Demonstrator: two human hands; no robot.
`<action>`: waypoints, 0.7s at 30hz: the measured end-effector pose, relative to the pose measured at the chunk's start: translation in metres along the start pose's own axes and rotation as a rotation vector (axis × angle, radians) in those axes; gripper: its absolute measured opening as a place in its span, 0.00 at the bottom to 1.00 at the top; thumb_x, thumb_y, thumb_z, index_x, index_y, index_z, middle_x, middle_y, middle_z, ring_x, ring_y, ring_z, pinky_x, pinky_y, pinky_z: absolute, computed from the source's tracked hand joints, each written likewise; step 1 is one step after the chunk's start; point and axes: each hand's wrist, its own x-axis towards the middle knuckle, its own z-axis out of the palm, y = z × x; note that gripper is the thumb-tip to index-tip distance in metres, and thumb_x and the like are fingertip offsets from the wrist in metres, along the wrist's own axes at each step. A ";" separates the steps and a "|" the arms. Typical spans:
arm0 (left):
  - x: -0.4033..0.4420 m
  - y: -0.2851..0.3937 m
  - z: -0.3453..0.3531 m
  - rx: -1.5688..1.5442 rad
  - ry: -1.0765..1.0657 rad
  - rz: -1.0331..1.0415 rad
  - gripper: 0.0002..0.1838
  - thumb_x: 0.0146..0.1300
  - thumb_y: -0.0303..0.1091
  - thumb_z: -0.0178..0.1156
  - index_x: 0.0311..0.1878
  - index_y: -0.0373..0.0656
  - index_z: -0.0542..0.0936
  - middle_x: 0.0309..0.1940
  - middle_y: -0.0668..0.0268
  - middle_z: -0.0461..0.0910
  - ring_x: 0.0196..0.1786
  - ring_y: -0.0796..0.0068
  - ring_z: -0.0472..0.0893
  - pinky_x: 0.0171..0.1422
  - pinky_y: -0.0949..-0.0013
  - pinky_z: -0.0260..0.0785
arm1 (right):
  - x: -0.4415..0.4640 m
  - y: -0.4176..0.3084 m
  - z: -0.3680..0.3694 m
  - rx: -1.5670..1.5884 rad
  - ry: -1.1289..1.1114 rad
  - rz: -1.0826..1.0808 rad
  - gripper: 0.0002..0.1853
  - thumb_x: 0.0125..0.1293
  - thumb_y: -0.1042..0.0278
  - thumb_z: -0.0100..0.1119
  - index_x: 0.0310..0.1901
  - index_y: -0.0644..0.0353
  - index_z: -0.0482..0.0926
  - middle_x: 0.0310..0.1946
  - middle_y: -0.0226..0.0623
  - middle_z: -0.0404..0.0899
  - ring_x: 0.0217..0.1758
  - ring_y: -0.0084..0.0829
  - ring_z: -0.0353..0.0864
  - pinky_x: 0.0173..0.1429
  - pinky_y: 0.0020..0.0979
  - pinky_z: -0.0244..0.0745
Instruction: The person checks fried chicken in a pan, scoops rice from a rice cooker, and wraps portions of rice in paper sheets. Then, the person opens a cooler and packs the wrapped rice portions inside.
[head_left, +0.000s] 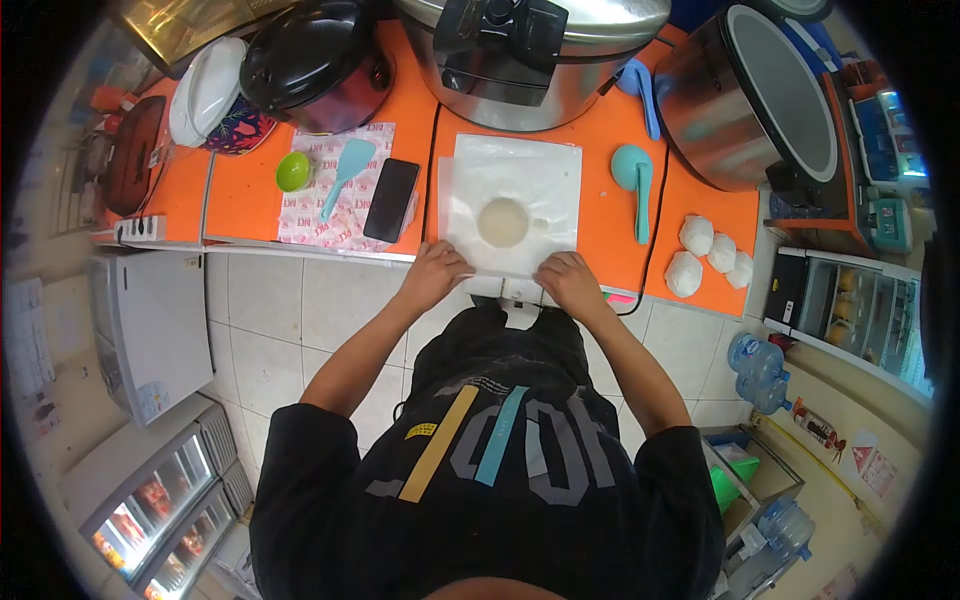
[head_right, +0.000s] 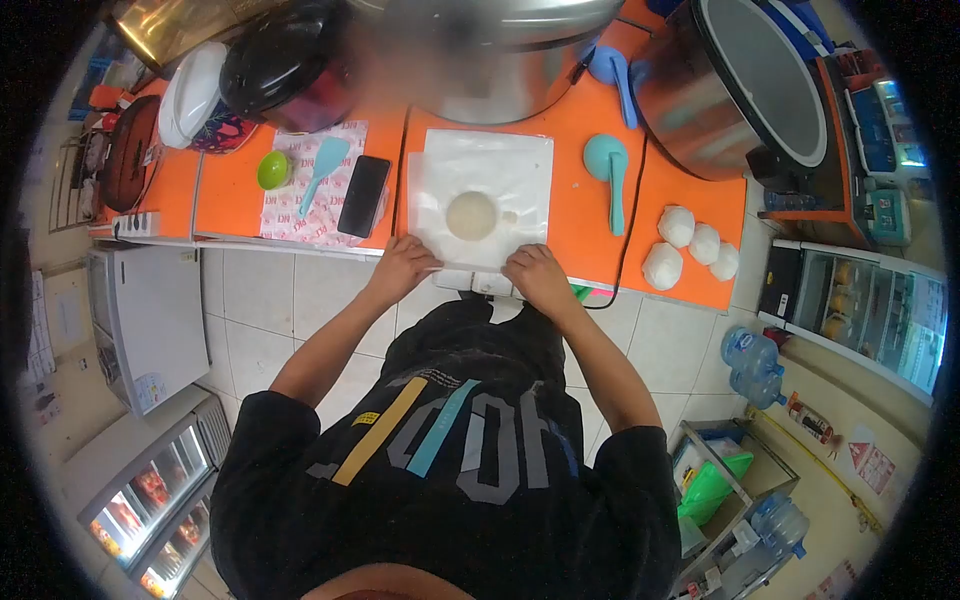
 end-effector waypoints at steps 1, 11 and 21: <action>-0.004 0.003 -0.002 0.000 -0.003 -0.001 0.08 0.55 0.37 0.69 0.38 0.53 0.86 0.39 0.77 0.83 0.52 0.72 0.74 0.58 0.61 0.60 | -0.003 -0.003 -0.005 0.048 0.001 -0.034 0.05 0.61 0.66 0.62 0.36 0.56 0.83 0.40 0.34 0.83 0.50 0.37 0.79 0.60 0.40 0.69; 0.017 -0.017 -0.009 -0.600 0.080 -0.641 0.18 0.67 0.43 0.63 0.41 0.34 0.85 0.26 0.57 0.83 0.28 0.72 0.82 0.34 0.71 0.70 | 0.036 0.059 0.013 0.869 0.206 0.590 0.09 0.65 0.67 0.62 0.40 0.63 0.84 0.32 0.42 0.84 0.34 0.35 0.83 0.41 0.33 0.75; 0.073 -0.001 -0.013 -0.041 0.097 -0.611 0.13 0.60 0.44 0.64 0.37 0.45 0.86 0.29 0.53 0.84 0.35 0.52 0.84 0.42 0.54 0.76 | 0.054 0.053 0.014 0.390 0.133 0.693 0.14 0.60 0.60 0.66 0.33 0.65 0.85 0.25 0.45 0.83 0.29 0.41 0.84 0.38 0.37 0.77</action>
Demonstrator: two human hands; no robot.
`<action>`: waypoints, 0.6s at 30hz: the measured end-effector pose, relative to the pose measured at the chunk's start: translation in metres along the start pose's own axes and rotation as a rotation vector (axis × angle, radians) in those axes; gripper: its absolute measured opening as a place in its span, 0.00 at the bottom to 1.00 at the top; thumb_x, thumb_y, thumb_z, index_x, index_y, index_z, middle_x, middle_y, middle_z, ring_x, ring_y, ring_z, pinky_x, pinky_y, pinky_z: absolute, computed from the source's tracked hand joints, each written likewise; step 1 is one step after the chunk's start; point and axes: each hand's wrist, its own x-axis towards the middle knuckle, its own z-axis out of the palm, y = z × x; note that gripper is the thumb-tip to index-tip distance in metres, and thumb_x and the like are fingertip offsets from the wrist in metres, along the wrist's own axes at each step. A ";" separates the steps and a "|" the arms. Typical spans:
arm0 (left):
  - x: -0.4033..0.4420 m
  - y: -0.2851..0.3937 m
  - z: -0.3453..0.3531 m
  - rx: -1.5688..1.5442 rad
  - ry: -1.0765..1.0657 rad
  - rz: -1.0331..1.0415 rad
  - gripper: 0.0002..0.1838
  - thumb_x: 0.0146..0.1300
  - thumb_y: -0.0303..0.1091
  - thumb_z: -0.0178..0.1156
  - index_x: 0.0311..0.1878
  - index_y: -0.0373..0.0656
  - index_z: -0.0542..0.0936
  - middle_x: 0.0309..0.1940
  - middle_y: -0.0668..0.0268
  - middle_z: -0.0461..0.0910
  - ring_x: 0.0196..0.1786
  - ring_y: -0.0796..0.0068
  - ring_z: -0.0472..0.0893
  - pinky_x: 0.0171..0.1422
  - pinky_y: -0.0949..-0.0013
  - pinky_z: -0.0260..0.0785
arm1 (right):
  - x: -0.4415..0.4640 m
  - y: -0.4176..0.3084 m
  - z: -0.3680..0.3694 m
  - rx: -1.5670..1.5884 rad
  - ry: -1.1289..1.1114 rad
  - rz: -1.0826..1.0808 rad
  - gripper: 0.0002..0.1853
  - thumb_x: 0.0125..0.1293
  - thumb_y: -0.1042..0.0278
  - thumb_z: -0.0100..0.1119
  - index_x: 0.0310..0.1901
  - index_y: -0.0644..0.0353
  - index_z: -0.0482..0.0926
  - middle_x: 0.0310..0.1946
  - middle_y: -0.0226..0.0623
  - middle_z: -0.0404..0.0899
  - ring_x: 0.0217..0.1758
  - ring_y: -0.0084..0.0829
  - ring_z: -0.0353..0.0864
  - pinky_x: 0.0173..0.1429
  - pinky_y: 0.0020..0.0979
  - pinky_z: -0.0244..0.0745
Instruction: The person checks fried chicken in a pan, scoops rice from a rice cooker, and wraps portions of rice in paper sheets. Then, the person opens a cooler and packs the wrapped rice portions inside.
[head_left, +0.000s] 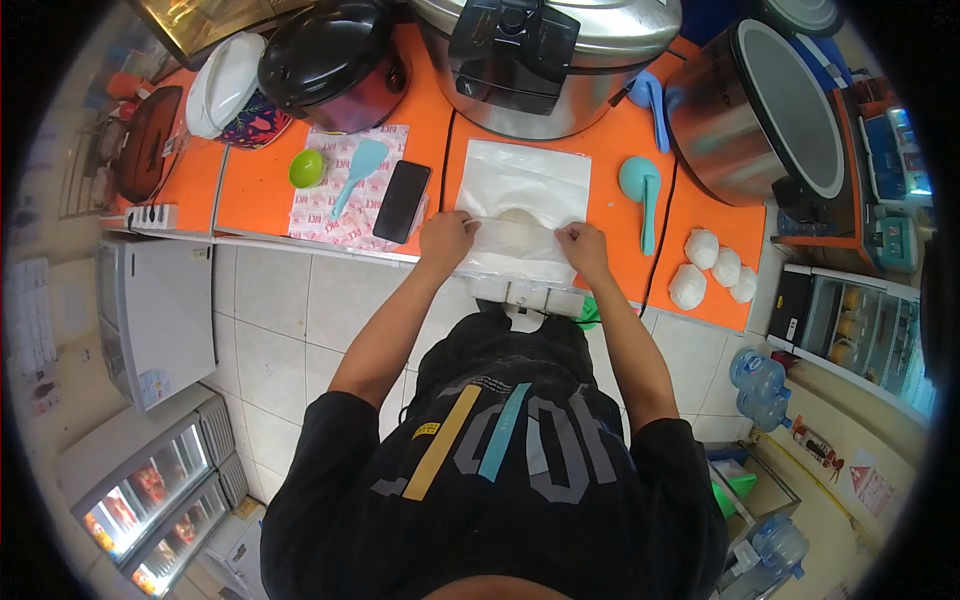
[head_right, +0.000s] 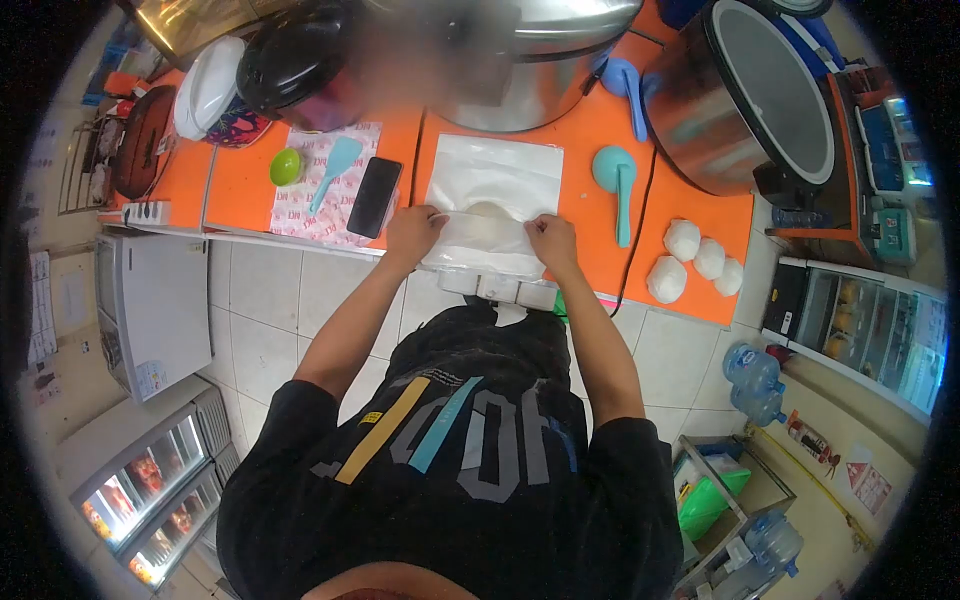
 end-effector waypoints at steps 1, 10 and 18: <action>0.003 0.005 -0.002 0.006 0.009 0.021 0.11 0.60 0.41 0.64 0.34 0.43 0.86 0.30 0.54 0.84 0.36 0.53 0.84 0.43 0.54 0.76 | -0.002 -0.001 0.003 -0.020 0.047 -0.018 0.13 0.60 0.61 0.65 0.32 0.65 0.84 0.24 0.45 0.82 0.27 0.40 0.83 0.37 0.37 0.76; 0.047 0.011 -0.004 0.137 -0.064 0.202 0.14 0.62 0.47 0.63 0.38 0.46 0.84 0.32 0.57 0.85 0.37 0.52 0.84 0.42 0.55 0.76 | -0.022 0.006 0.013 0.054 0.266 -0.088 0.08 0.61 0.70 0.61 0.31 0.67 0.77 0.28 0.48 0.78 0.33 0.45 0.81 0.40 0.43 0.75; 0.066 0.011 0.008 0.067 -0.246 0.090 0.17 0.55 0.48 0.69 0.36 0.43 0.83 0.34 0.56 0.85 0.42 0.55 0.84 0.47 0.55 0.75 | -0.024 -0.009 0.019 -0.038 0.310 0.051 0.09 0.59 0.70 0.64 0.33 0.67 0.76 0.37 0.51 0.76 0.41 0.51 0.78 0.46 0.47 0.74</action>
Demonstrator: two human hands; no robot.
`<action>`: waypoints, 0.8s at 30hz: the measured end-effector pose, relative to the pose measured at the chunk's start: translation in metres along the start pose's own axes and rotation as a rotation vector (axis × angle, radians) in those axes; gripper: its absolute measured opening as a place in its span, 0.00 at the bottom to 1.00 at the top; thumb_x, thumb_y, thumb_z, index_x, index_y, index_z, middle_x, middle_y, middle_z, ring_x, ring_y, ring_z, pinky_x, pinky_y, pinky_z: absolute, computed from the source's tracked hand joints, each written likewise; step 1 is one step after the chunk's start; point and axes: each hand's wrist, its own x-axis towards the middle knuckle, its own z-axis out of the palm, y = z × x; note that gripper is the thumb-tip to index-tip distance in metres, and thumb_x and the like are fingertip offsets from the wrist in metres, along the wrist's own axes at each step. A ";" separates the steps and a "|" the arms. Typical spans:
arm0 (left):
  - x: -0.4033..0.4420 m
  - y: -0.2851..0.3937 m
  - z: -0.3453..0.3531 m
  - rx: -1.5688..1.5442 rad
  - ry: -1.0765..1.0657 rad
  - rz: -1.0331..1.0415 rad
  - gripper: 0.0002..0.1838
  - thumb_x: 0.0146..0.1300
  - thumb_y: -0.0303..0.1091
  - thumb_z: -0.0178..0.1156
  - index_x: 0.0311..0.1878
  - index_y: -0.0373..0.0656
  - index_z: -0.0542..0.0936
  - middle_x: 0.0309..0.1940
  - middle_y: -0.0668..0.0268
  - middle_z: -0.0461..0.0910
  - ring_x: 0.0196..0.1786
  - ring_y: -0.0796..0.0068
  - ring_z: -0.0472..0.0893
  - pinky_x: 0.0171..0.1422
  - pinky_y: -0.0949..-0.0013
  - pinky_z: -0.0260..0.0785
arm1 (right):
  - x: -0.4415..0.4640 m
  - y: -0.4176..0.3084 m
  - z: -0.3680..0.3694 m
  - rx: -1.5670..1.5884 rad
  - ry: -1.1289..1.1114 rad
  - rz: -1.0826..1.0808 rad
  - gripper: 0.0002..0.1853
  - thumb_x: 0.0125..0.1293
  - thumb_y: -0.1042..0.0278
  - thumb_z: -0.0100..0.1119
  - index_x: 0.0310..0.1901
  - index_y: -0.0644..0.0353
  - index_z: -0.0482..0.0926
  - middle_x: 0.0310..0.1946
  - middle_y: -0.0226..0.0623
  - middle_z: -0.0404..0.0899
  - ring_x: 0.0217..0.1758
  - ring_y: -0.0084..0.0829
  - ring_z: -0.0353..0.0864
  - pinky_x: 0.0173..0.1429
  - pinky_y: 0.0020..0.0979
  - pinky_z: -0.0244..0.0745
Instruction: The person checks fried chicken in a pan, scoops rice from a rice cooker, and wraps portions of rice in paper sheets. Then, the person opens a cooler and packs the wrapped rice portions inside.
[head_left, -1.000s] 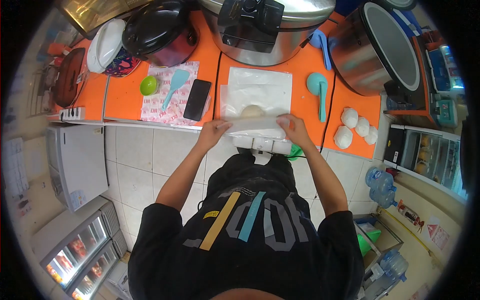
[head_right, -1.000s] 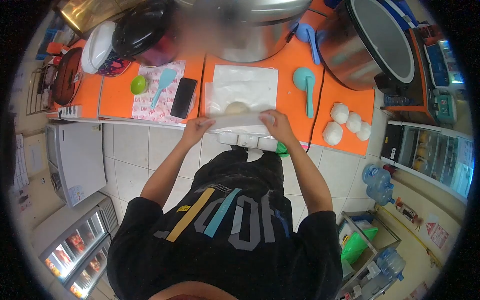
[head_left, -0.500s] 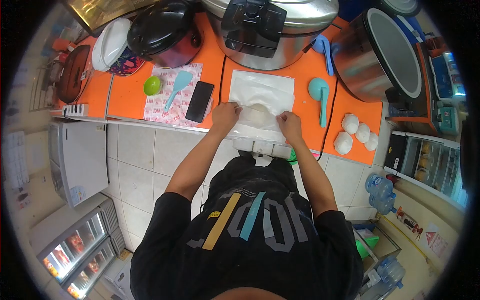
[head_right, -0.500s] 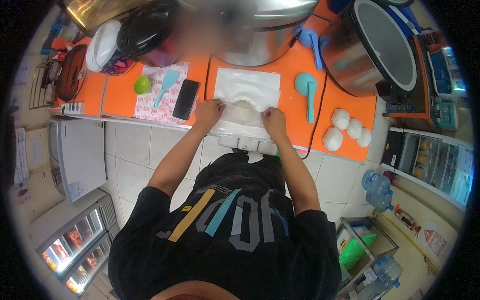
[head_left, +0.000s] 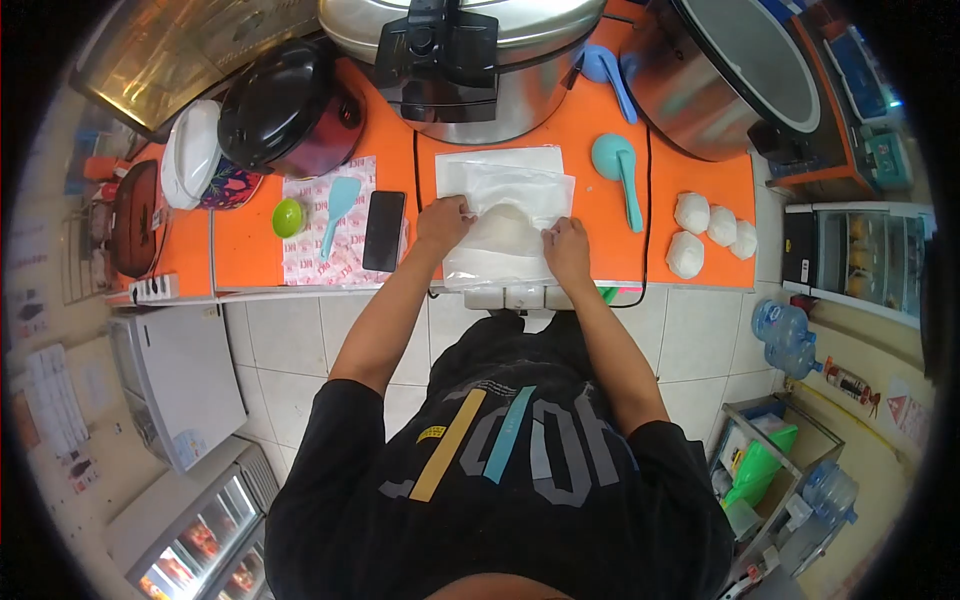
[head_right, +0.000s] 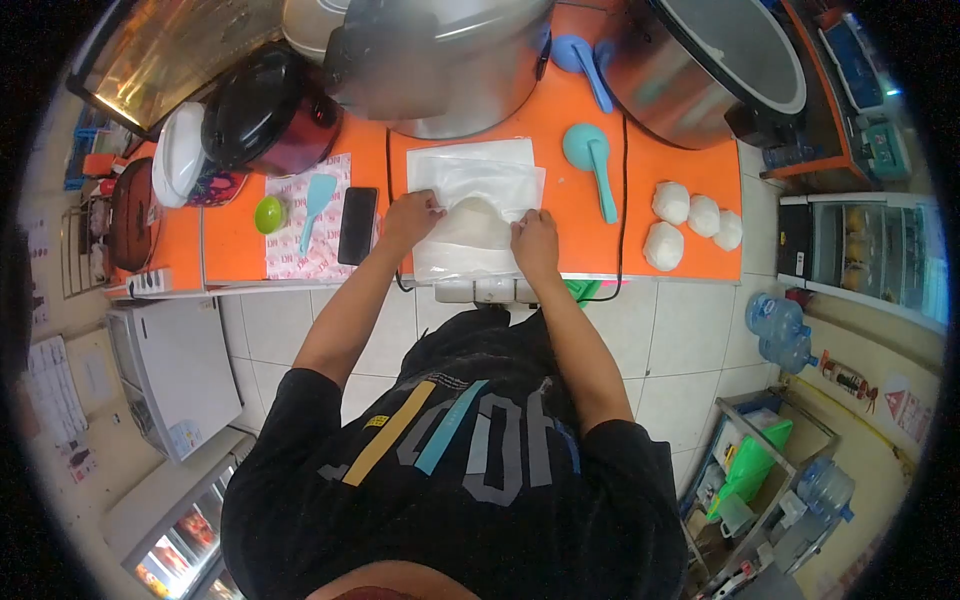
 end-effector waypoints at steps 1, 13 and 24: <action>-0.001 0.002 -0.003 -0.013 0.027 0.016 0.18 0.53 0.48 0.70 0.35 0.43 0.82 0.34 0.57 0.84 0.43 0.55 0.84 0.48 0.55 0.75 | 0.001 -0.004 0.000 -0.044 0.026 -0.023 0.09 0.59 0.70 0.64 0.33 0.67 0.76 0.36 0.50 0.76 0.41 0.51 0.78 0.46 0.47 0.74; -0.035 0.024 -0.005 -0.280 0.115 0.233 0.10 0.59 0.24 0.59 0.45 0.39 0.78 0.38 0.52 0.81 0.40 0.48 0.81 0.48 0.55 0.75 | -0.022 -0.041 -0.001 0.014 0.157 -0.281 0.10 0.60 0.78 0.57 0.44 0.64 0.78 0.42 0.47 0.79 0.47 0.50 0.78 0.53 0.45 0.73; -0.060 0.008 0.054 -0.239 0.383 0.272 0.17 0.59 0.19 0.51 0.52 0.32 0.78 0.43 0.45 0.79 0.50 0.45 0.77 0.59 0.55 0.71 | -0.024 -0.026 0.026 -0.009 0.087 -0.255 0.21 0.58 0.83 0.51 0.55 0.70 0.78 0.49 0.52 0.76 0.55 0.50 0.73 0.60 0.43 0.70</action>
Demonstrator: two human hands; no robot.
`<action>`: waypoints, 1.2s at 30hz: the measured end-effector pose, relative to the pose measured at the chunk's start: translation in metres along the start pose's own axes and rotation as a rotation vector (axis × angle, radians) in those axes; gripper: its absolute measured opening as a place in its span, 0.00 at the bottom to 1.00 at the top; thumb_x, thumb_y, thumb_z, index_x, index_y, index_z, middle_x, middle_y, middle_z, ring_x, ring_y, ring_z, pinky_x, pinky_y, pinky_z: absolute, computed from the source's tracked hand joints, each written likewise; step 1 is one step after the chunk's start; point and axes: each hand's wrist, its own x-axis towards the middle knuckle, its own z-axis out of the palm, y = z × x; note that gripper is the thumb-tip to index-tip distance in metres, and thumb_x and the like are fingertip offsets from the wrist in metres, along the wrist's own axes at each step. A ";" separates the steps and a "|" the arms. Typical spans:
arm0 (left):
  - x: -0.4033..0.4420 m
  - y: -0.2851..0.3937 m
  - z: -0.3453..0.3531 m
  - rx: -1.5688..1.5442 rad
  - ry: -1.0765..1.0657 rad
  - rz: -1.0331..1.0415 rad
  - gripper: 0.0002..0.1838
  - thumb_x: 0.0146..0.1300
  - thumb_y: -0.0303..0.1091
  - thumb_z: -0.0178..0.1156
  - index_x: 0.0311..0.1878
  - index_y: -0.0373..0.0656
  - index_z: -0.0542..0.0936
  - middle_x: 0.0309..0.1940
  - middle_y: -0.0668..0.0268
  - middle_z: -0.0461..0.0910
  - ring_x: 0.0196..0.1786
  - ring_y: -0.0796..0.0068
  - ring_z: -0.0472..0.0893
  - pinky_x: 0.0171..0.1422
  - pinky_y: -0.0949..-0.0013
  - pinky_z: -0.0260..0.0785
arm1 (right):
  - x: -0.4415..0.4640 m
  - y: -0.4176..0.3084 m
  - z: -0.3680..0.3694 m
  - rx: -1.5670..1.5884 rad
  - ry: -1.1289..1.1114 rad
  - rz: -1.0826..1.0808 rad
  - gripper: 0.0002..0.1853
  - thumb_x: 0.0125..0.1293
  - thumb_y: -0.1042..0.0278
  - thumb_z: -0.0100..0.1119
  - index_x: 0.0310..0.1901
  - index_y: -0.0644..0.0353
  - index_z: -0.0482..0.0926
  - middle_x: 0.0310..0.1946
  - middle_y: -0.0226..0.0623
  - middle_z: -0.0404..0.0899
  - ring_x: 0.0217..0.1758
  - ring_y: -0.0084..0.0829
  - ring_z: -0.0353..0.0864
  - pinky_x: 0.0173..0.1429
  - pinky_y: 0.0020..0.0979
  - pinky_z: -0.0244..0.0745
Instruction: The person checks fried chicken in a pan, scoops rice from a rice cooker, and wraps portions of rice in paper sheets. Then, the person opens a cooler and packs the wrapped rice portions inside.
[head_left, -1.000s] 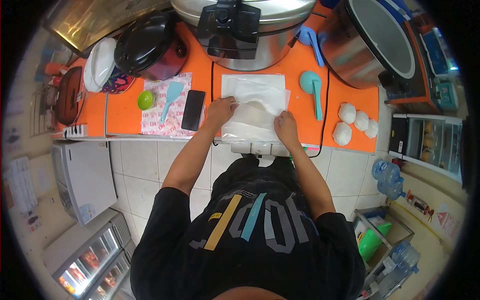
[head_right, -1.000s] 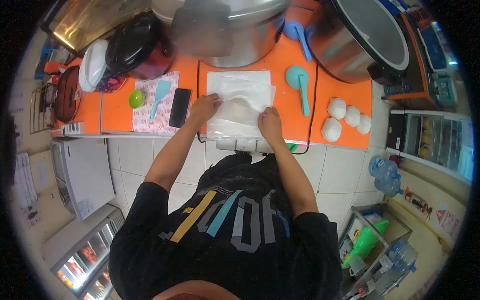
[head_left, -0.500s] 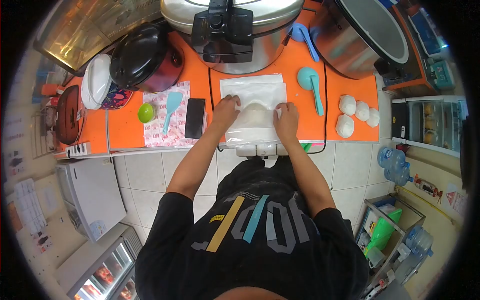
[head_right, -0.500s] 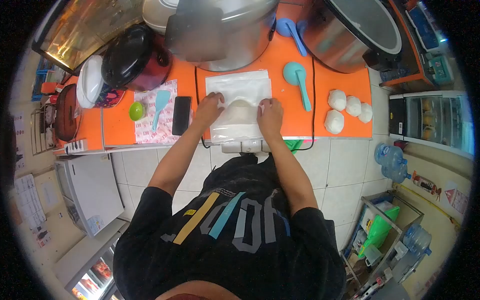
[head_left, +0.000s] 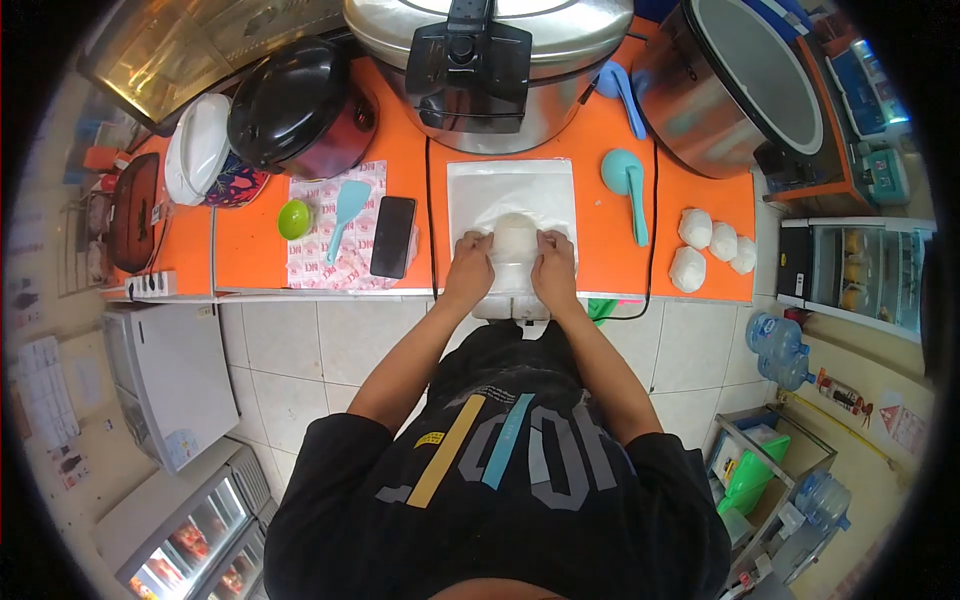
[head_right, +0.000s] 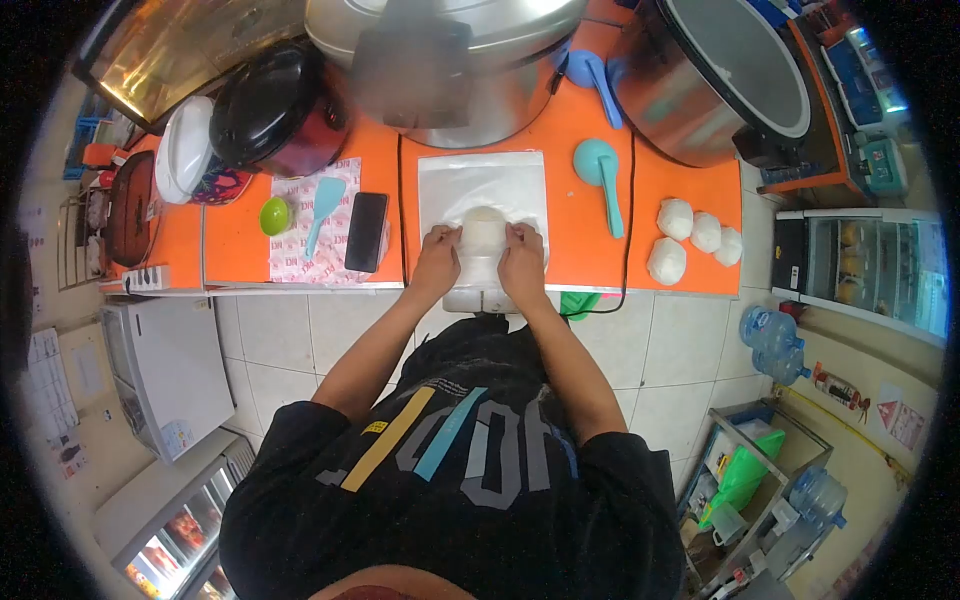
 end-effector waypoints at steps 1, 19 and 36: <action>0.006 -0.004 -0.003 -0.001 -0.100 -0.011 0.17 0.59 0.20 0.52 0.52 0.34 0.78 0.44 0.47 0.78 0.50 0.46 0.77 0.59 0.55 0.71 | 0.004 0.002 -0.003 0.001 -0.001 -0.002 0.21 0.58 0.83 0.51 0.55 0.70 0.78 0.49 0.52 0.76 0.55 0.50 0.73 0.60 0.43 0.70; 0.115 -0.013 -0.055 0.371 -0.237 0.120 0.09 0.54 0.41 0.70 0.39 0.55 0.87 0.44 0.74 0.83 0.52 0.65 0.74 0.54 0.55 0.65 | 0.146 0.013 -0.037 -0.141 -0.412 -0.379 0.08 0.60 0.63 0.64 0.40 0.53 0.83 0.45 0.36 0.80 0.55 0.41 0.74 0.62 0.43 0.66; 0.014 -0.026 -0.038 0.491 -0.070 0.491 0.09 0.55 0.38 0.64 0.39 0.55 0.87 0.40 0.84 0.85 0.44 0.75 0.72 0.49 0.65 0.61 | 0.039 0.066 -0.038 -0.168 -0.360 -0.677 0.11 0.60 0.70 0.59 0.45 0.59 0.83 0.42 0.32 0.81 0.50 0.34 0.78 0.58 0.33 0.73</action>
